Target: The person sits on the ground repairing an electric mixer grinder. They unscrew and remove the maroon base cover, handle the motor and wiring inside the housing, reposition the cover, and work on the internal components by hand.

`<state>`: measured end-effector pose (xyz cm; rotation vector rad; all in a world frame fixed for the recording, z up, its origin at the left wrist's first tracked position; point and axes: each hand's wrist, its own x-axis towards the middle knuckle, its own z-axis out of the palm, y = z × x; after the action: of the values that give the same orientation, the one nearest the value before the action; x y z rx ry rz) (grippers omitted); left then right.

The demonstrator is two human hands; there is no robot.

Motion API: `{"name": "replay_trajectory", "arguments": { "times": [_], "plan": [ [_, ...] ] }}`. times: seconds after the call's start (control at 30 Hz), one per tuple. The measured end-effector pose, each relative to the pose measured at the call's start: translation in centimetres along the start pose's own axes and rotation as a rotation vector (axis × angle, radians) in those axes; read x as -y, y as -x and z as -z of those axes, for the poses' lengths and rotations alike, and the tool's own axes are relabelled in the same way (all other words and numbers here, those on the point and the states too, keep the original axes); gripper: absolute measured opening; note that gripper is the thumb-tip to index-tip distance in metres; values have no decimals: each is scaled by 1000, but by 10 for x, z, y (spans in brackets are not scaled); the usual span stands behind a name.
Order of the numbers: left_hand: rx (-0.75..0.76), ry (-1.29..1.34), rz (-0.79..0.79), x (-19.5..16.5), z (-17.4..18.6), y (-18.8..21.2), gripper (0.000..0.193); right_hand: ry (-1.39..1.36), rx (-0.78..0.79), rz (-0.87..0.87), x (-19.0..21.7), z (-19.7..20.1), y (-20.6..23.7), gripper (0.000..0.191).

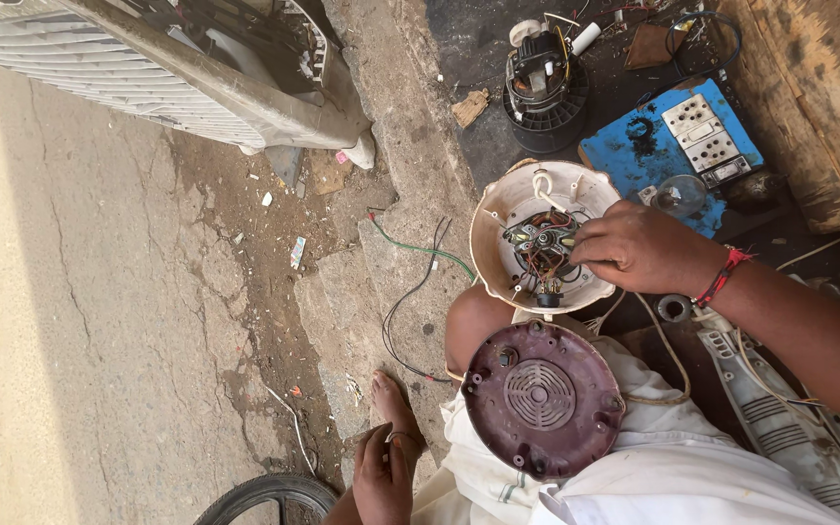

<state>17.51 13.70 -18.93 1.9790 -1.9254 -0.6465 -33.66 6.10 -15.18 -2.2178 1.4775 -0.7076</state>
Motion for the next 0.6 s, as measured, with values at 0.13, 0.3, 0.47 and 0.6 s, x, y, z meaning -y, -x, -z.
{"name": "replay_trajectory", "arguments": {
  "times": [0.13, 0.3, 0.47, 0.6],
  "plan": [
    [-12, -3, -35, 3, -1, 3, 30, 7, -14, 46, -4, 3, 5, 17],
    [-48, -42, -77, -3, 1, 2, 29, 25, 32, 108, -6, 10, 4, 16],
    [12, -68, 63, -16, 9, 1, 30, 105, 116, 145, -9, 25, 2, 22],
    [-23, -40, 54, -28, 11, 0, 29, 165, 93, 167, -12, 27, 3, 20]
  ]
}}
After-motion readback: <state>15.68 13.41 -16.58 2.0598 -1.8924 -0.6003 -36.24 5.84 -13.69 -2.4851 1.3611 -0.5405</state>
